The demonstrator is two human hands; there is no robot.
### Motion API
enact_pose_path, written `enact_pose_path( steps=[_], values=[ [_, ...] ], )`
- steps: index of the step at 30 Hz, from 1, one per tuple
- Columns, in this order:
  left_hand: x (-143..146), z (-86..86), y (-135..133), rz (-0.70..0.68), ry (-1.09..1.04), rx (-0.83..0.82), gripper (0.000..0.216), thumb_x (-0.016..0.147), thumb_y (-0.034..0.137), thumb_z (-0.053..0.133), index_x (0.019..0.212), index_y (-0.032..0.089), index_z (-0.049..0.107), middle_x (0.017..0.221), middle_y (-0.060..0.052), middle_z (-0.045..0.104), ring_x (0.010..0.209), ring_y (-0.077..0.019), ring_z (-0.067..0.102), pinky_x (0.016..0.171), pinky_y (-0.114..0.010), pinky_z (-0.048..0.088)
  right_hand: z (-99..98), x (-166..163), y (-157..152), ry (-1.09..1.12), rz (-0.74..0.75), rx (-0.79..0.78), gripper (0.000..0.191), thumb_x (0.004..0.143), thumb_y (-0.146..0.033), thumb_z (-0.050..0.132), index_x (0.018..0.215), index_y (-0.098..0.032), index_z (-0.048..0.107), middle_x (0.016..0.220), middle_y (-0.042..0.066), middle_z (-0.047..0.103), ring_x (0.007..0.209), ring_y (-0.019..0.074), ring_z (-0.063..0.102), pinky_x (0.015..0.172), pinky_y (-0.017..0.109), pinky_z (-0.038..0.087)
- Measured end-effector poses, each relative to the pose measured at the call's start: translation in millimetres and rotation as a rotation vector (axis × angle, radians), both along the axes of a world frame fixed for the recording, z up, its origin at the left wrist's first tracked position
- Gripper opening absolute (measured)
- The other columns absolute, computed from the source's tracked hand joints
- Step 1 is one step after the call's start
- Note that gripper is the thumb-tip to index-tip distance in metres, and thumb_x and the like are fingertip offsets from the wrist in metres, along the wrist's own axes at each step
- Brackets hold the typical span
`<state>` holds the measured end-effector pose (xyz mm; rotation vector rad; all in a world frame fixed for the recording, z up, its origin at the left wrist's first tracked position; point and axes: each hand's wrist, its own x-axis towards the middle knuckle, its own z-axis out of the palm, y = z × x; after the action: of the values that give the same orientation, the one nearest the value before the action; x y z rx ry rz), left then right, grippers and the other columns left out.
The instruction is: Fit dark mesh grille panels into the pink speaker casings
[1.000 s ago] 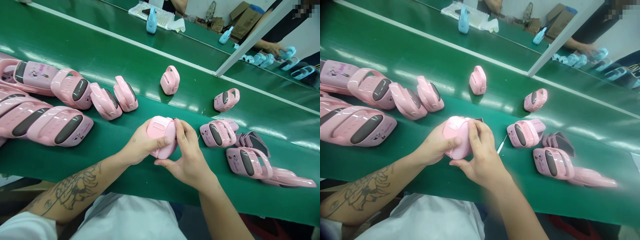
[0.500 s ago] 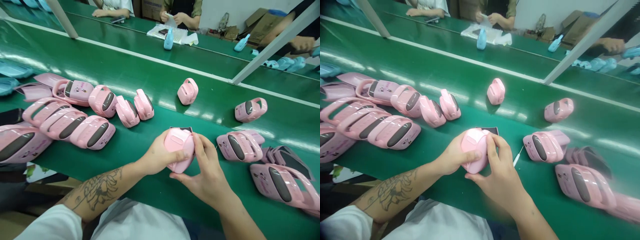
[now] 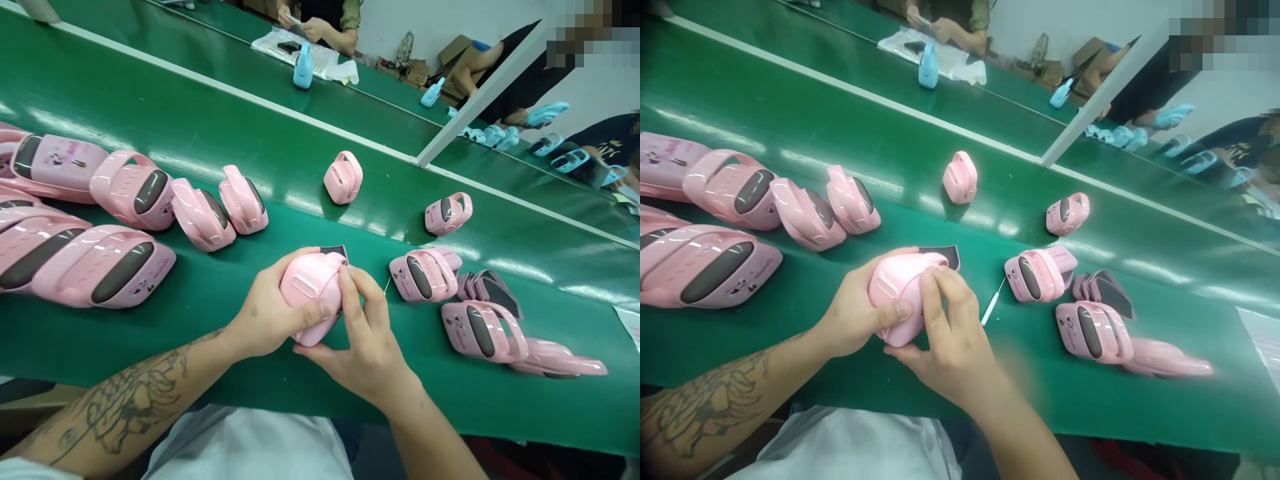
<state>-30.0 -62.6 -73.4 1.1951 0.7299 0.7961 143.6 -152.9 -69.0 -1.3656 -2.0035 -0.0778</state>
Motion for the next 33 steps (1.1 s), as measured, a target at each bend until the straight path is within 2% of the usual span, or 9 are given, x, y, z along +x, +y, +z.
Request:
enact_pose_path(
  steps=[3,10,12,16,18,20,22,28,33],
  values=[
    [0.1,0.6,-1.4,0.031,0.043,0.051,0.088,0.073,0.052,0.097,0.147,0.017,0.064,0.145,-0.017,0.076,0.132,-0.0434,0.072,0.109,-0.050,0.060,2.5,-0.4,-1.1,-0.004,-0.004,-0.002,0.108,0.096,-0.038,0.084,0.178,-0.016,0.017,0.149,0.025,0.054,0.146,0.0419,0.057,0.115,0.062,0.061],
    [0.8,-0.4,-1.3,0.045,0.085,0.107,0.087,0.072,0.053,0.097,0.144,0.017,0.066,0.145,-0.017,0.077,0.132,-0.0426,0.073,0.110,-0.050,0.061,6.6,1.6,-2.9,-0.064,-0.002,-0.015,0.109,0.096,-0.039,0.084,0.177,-0.009,0.017,0.149,0.027,0.052,0.147,0.0408,0.055,0.118,0.059,0.060],
    [1.4,-2.2,-0.6,0.026,0.078,0.066,0.090,0.068,0.052,0.100,0.145,0.019,0.066,0.145,-0.016,0.077,0.133,-0.0428,0.072,0.109,-0.050,0.061,7.4,2.4,-4.7,-0.073,-0.006,-0.022,0.108,0.096,-0.039,0.082,0.177,-0.009,0.017,0.149,0.027,0.053,0.147,0.0408,0.055,0.117,0.060,0.060],
    [2.5,-3.0,-1.2,-0.011,0.080,-0.134,0.110,0.047,0.049,0.110,0.144,0.021,0.066,0.141,-0.016,0.079,0.131,-0.0465,0.073,0.109,-0.056,0.061,5.7,3.0,-7.6,-0.067,0.002,-0.061,0.108,0.096,-0.041,0.082,0.177,-0.012,0.017,0.147,0.026,0.055,0.144,0.0421,0.057,0.113,0.062,0.062],
    [2.7,-1.1,-2.1,-0.017,0.076,-0.148,0.108,0.052,0.052,0.108,0.145,0.020,0.065,0.142,-0.017,0.078,0.132,-0.0465,0.072,0.113,-0.059,0.059,3.2,2.7,-6.9,-0.064,0.003,-0.051,0.108,0.095,-0.041,0.082,0.177,-0.011,0.018,0.145,0.027,0.056,0.141,0.0428,0.059,0.108,0.062,0.065],
    [2.3,1.4,-3.2,-0.025,0.086,-0.087,0.096,0.064,0.055,0.102,0.145,0.019,0.065,0.144,-0.018,0.076,0.132,-0.0445,0.072,0.115,-0.059,0.057,1.3,2.1,-5.0,-0.067,0.005,-0.024,0.106,0.095,-0.041,0.082,0.176,-0.009,0.021,0.144,0.027,0.057,0.138,0.0431,0.060,0.104,0.061,0.066],
    [0.9,3.1,-4.0,-0.016,0.113,-0.015,0.089,0.071,0.058,0.097,0.144,0.017,0.066,0.142,-0.018,0.077,0.130,-0.0431,0.074,0.114,-0.057,0.059,1.1,1.2,-3.2,-0.079,0.015,-0.011,0.104,0.096,-0.043,0.081,0.174,-0.008,0.023,0.142,0.028,0.058,0.137,0.0432,0.061,0.103,0.061,0.067],
    [-7.7,-4.4,-2.9,0.067,0.178,0.111,0.085,0.072,0.059,0.095,0.141,0.017,0.069,0.135,-0.015,0.081,0.120,-0.0415,0.078,0.098,-0.049,0.066,0.3,-1.3,-1.9,-0.095,0.034,-0.012,0.106,0.096,-0.051,0.081,0.172,-0.004,0.025,0.144,0.027,0.057,0.144,0.0412,0.056,0.115,0.059,0.061],
    [-5.0,-3.0,2.3,0.024,0.149,0.044,0.085,0.073,0.062,0.094,0.141,0.017,0.069,0.133,-0.016,0.082,0.119,-0.0409,0.078,0.097,-0.048,0.065,-3.5,-3.6,-1.1,-0.052,-0.003,-0.063,0.117,0.091,-0.053,0.086,0.175,-0.007,0.019,0.150,0.028,0.054,0.146,0.0408,0.054,0.118,0.060,0.059]
  ],
)
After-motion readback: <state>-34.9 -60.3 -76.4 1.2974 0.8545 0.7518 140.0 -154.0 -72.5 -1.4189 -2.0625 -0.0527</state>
